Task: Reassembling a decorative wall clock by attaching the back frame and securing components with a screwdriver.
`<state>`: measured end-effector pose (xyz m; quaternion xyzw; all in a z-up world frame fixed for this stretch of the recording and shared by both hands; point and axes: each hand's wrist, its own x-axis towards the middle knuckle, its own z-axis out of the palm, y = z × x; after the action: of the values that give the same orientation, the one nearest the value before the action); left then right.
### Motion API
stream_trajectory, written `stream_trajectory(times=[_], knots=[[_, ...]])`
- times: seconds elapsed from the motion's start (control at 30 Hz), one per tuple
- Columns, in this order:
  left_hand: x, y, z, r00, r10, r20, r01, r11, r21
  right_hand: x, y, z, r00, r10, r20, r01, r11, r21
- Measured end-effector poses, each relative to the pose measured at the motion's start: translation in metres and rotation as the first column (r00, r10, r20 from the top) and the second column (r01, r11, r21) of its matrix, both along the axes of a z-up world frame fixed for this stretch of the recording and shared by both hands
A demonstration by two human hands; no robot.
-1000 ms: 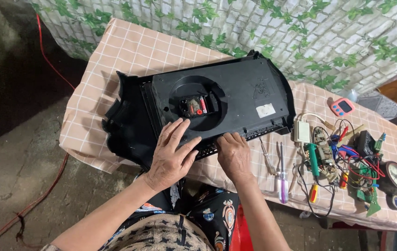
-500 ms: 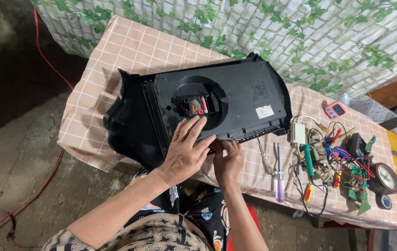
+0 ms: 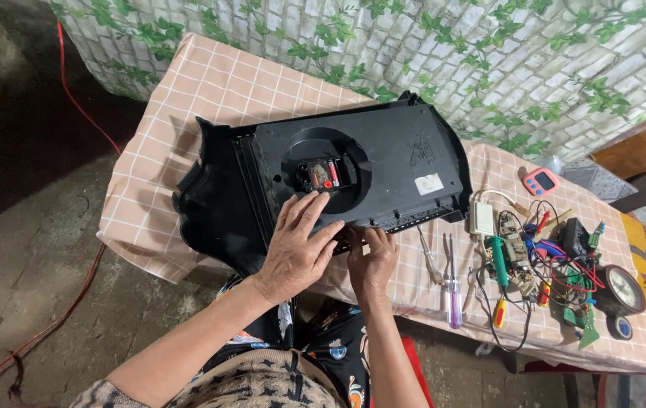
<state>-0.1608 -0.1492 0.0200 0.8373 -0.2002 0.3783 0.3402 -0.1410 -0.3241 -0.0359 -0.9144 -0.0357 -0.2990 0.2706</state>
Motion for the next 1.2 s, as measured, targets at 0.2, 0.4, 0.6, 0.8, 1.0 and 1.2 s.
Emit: stream_trajectory(times=[0.2,0.4,0.6,0.8,1.0,1.2], knots=[[-0.005,-0.004,0.0,1.0,-0.006,0.005,0.006,1.0,-0.006,0.005,0.001,-0.005,0.999,-0.037,-0.012,0.036,0.998,-0.056],[-0.003,-0.004,0.006,1.0,0.004,-0.004,-0.004,1.0,0.002,0.002,0.004,-0.012,0.999,-0.037,0.017,0.035,0.991,0.125],[0.005,-0.002,-0.01,1.0,0.016,-0.009,-0.016,1.0,0.019,-0.003,0.013,-0.001,0.993,-0.116,-0.036,0.111,0.989,-0.098],[0.002,0.003,-0.004,0.999,-0.006,-0.048,0.007,1.0,0.026,-0.004,0.012,-0.007,0.996,-0.088,-0.006,0.088,0.989,0.116],[0.002,0.005,-0.007,0.999,0.006,-0.046,-0.004,0.999,0.049,0.002,0.005,-0.022,0.997,-0.079,-0.001,0.079,0.995,0.059],[0.0,0.009,-0.006,0.998,-0.015,-0.062,0.017,0.999,0.038,-0.002,0.004,-0.016,0.993,-0.047,0.104,0.052,0.998,-0.047]])
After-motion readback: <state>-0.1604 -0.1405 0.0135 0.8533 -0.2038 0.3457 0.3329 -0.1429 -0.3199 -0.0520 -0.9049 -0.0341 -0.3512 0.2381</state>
